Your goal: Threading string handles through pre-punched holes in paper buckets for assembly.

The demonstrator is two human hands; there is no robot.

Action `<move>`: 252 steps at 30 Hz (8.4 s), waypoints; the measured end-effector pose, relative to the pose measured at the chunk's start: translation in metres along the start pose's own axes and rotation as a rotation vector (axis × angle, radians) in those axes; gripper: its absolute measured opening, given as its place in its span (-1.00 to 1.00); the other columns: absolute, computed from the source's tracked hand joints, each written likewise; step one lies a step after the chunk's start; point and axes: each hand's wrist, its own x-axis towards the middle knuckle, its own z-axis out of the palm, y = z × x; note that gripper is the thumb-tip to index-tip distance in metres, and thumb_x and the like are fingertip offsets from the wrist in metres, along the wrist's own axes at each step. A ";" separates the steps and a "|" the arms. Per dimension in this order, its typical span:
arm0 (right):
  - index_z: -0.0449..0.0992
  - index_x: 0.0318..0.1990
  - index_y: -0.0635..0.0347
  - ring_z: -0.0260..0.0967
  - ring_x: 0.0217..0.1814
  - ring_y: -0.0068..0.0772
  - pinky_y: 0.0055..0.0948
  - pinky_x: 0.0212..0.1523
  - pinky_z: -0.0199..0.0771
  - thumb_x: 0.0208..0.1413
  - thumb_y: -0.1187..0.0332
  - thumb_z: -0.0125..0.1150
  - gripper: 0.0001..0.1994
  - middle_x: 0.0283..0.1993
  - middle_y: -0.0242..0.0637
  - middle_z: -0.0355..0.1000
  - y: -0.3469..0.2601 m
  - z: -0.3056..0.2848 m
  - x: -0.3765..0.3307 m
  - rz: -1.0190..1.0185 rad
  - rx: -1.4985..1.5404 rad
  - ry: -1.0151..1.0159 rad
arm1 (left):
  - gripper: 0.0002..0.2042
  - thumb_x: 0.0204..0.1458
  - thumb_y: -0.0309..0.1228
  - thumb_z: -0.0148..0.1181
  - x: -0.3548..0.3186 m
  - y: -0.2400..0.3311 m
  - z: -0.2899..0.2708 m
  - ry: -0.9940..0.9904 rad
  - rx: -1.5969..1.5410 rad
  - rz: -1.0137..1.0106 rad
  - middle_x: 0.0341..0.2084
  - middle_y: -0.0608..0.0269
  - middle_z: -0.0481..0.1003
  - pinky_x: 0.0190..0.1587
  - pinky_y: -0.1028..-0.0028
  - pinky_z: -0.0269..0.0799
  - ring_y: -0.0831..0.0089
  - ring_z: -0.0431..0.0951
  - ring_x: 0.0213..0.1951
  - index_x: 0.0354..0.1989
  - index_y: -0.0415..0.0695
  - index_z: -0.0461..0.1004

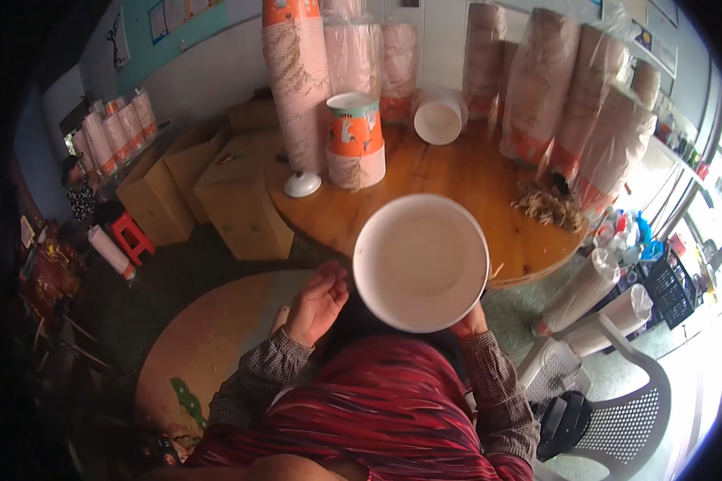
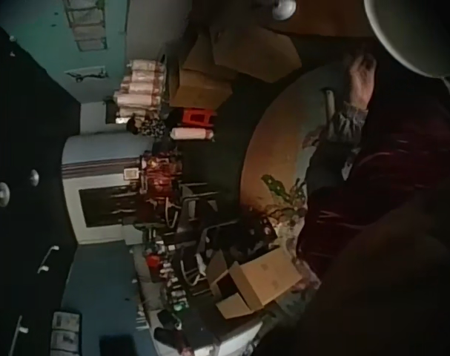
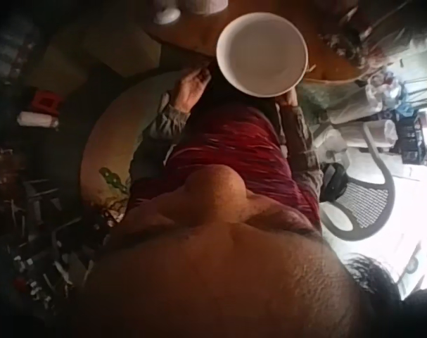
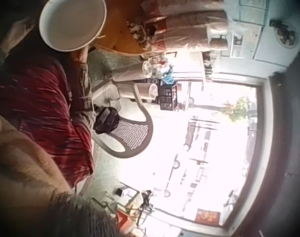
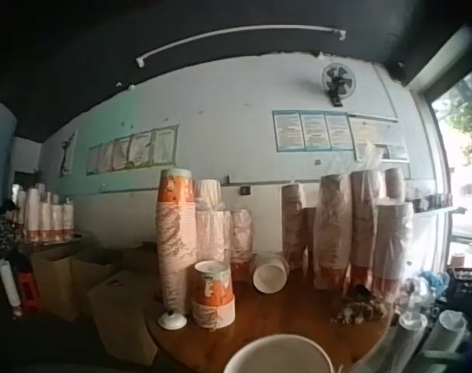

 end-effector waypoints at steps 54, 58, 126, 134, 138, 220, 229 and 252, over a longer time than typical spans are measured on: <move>0.41 -0.25 0.25 0.43 -0.34 -0.33 -0.31 -0.28 0.40 0.10 0.25 0.19 -0.76 -0.33 -0.22 0.46 -0.121 0.248 0.439 -0.576 -2.190 -0.871 | -0.85 0.08 -0.42 0.18 0.054 -0.032 -0.096 -0.309 1.505 -0.150 -0.38 0.15 0.50 -0.26 0.38 0.48 0.26 0.56 -0.31 -0.21 -0.18 0.45; 0.40 -0.25 0.27 0.44 -0.28 -0.33 -0.33 -0.24 0.43 0.10 0.29 0.20 -0.77 -0.26 -0.22 0.47 -0.118 0.245 0.443 -0.494 -2.117 -0.899 | -0.86 0.07 -0.44 0.18 0.054 -0.036 -0.101 -0.303 1.483 -0.133 -0.39 0.13 0.48 -0.31 0.34 0.47 0.20 0.54 -0.34 -0.25 -0.19 0.42; 0.58 -0.35 0.19 0.44 -0.46 -0.50 -0.51 -0.50 0.42 0.04 0.35 0.18 -0.87 -0.44 -0.28 0.48 -0.390 -0.157 0.279 0.111 -1.689 0.397 | -0.83 0.10 -0.39 0.15 0.056 -0.113 -0.048 -0.169 1.627 -0.372 -0.36 0.10 0.56 -0.28 0.37 0.49 0.22 0.59 -0.32 -0.16 -0.15 0.48; 0.48 -0.18 0.15 0.27 -0.50 -0.70 -0.70 -0.57 0.27 0.19 0.37 0.11 -0.89 -0.40 -0.43 0.40 -0.413 -0.053 0.254 -0.315 -0.759 0.319 | -0.85 0.10 -0.43 0.15 0.062 -0.110 -0.023 -0.169 1.577 -0.306 -0.35 0.09 0.56 -0.31 0.40 0.49 0.24 0.60 -0.32 -0.18 -0.17 0.49; 0.46 -0.20 0.17 0.30 -0.46 -0.69 -0.73 -0.53 0.28 0.22 0.35 0.12 -0.89 -0.33 -0.44 0.42 -0.408 -0.008 0.256 -0.492 -0.667 0.034 | -0.87 0.09 -0.46 0.16 0.060 -0.100 -0.007 -0.188 1.542 -0.242 -0.33 0.08 0.56 -0.34 0.44 0.48 0.28 0.59 -0.34 -0.20 -0.19 0.50; 0.51 -0.25 0.23 0.44 -0.32 -0.16 -0.34 -0.32 0.46 0.04 0.51 0.19 -0.89 -0.33 -0.17 0.45 0.019 0.091 0.044 -0.311 -1.346 -0.463 | -0.68 0.29 -0.29 -0.05 0.036 -0.036 0.025 -0.018 1.125 -0.021 -0.63 0.36 0.35 -0.51 0.57 0.25 0.63 0.33 -0.57 -0.47 -0.23 0.40; 0.52 -0.23 0.25 0.52 -0.36 -0.22 -0.39 -0.36 0.50 0.05 0.50 0.21 -0.88 -0.39 -0.13 0.48 -0.042 0.076 0.126 -0.206 -1.228 -0.365 | -0.82 0.22 -0.47 0.01 0.135 -0.042 0.050 -0.029 1.296 0.213 -0.63 0.29 0.36 -0.45 0.56 0.28 0.56 0.37 -0.53 -0.43 -0.26 0.37; 0.49 -0.22 0.17 0.43 -0.29 0.12 -0.11 -0.32 0.45 0.10 0.36 0.09 -0.86 -0.31 -0.01 0.47 -0.171 -0.094 0.399 -0.519 -1.764 -0.110 | -0.87 0.06 -0.53 0.10 0.504 -0.145 0.034 -0.116 1.699 0.487 -0.36 -0.11 0.48 -0.21 0.20 0.41 -0.07 0.49 -0.23 -0.24 -0.24 0.35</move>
